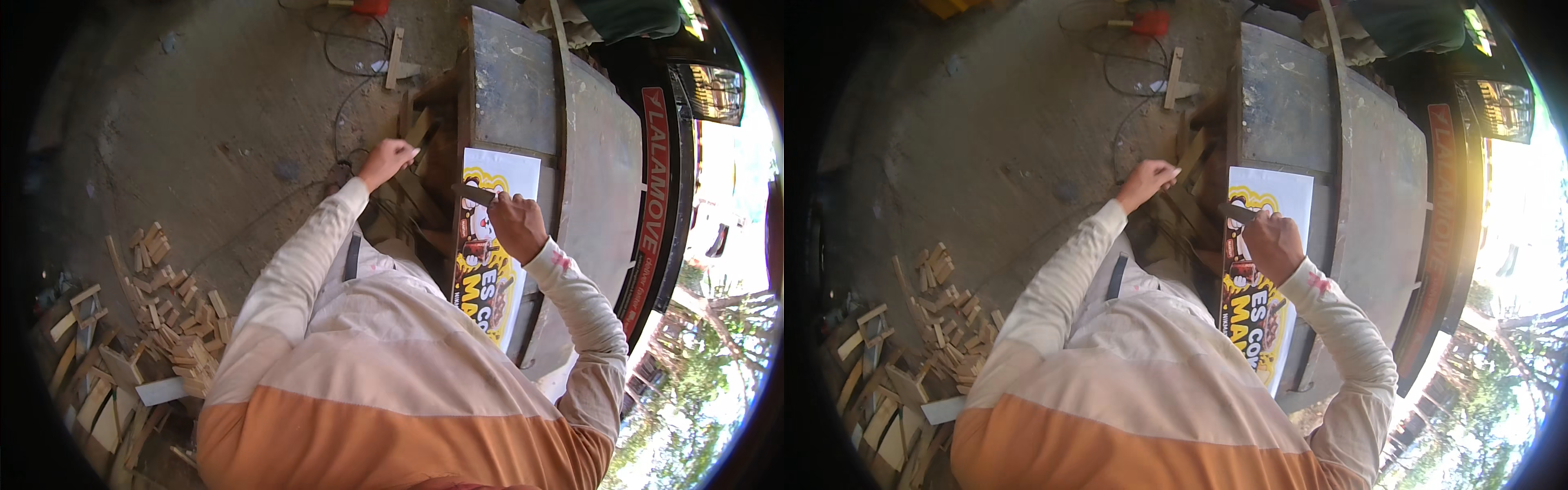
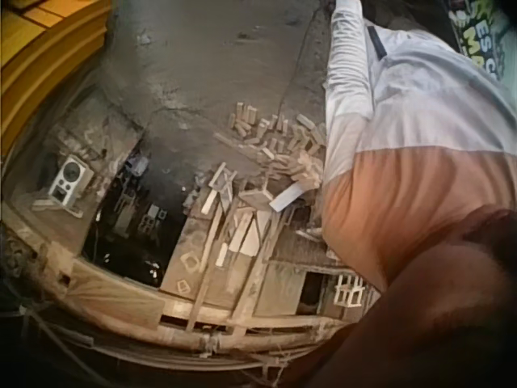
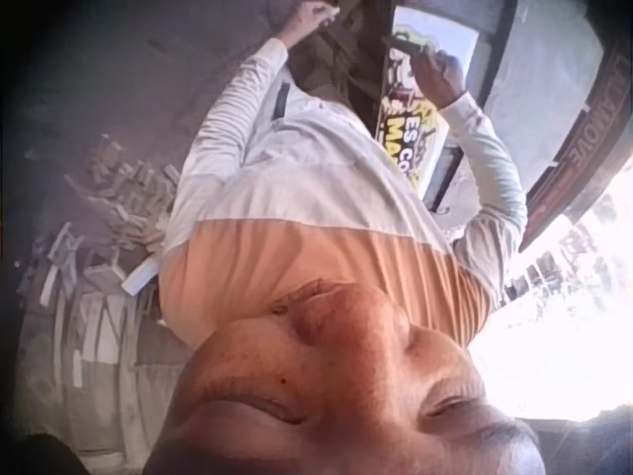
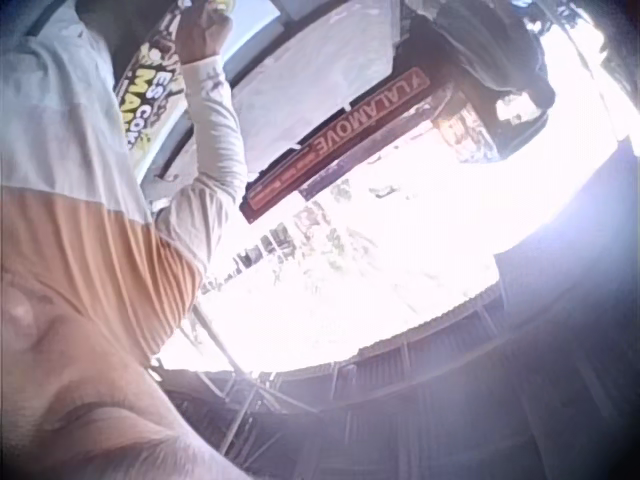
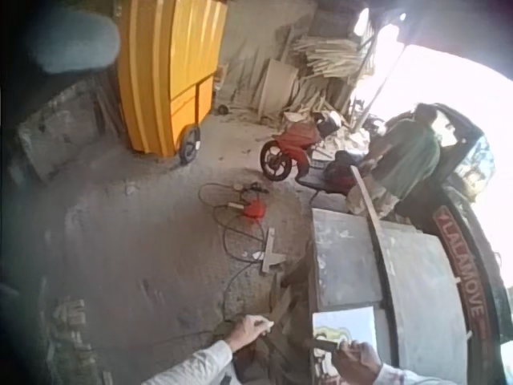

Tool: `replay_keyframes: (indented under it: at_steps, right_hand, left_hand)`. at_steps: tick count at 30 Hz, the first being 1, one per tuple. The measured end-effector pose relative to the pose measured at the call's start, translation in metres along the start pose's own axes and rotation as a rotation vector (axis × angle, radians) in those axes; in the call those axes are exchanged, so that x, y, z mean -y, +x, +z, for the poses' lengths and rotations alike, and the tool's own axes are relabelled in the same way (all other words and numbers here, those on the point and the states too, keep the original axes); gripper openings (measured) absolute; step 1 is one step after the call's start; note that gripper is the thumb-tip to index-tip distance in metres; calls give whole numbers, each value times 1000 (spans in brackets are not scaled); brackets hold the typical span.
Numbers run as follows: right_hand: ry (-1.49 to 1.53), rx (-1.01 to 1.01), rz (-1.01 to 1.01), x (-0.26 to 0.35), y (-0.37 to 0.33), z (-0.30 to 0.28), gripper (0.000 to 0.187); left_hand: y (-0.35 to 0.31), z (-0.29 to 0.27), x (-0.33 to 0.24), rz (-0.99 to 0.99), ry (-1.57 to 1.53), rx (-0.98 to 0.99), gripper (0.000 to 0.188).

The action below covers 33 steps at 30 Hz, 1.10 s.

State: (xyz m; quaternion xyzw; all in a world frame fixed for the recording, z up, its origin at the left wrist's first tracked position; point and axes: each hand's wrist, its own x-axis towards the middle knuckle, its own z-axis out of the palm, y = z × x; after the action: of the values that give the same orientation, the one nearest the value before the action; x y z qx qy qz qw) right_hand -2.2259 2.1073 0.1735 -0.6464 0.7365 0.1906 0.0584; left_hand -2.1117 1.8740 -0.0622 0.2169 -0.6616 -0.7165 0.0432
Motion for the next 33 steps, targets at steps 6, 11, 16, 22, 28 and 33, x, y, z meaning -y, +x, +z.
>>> replay_keyframes:
  at_steps: [6, 11, 16, 22, 28, 33]
  right_hand:
    - [27, 248, 33, 8, 20, -19, 5]
    - [9, 303, 40, 4, 33, -16, 5]
    - [2, 257, 6, -4, 46, -6, 5]
    - [66, 317, 20, 3, 43, -22, 7]
    - [38, 152, 22, -16, 61, 21, 6]
    - [-6, 230, -20, -1, 57, -10, 6]
  left_hand:
    - [96, 63, 18, 37, 72, 101, 35]
    - [107, 92, 11, -87, -88, 241, 35]
    - [107, 105, 17, -36, -46, 209, 30]
    - [113, 106, 21, -39, -31, 220, 28]
    - [114, 110, 23, -60, -35, 227, 28]
    - [113, 108, 23, -44, 15, 213, 28]
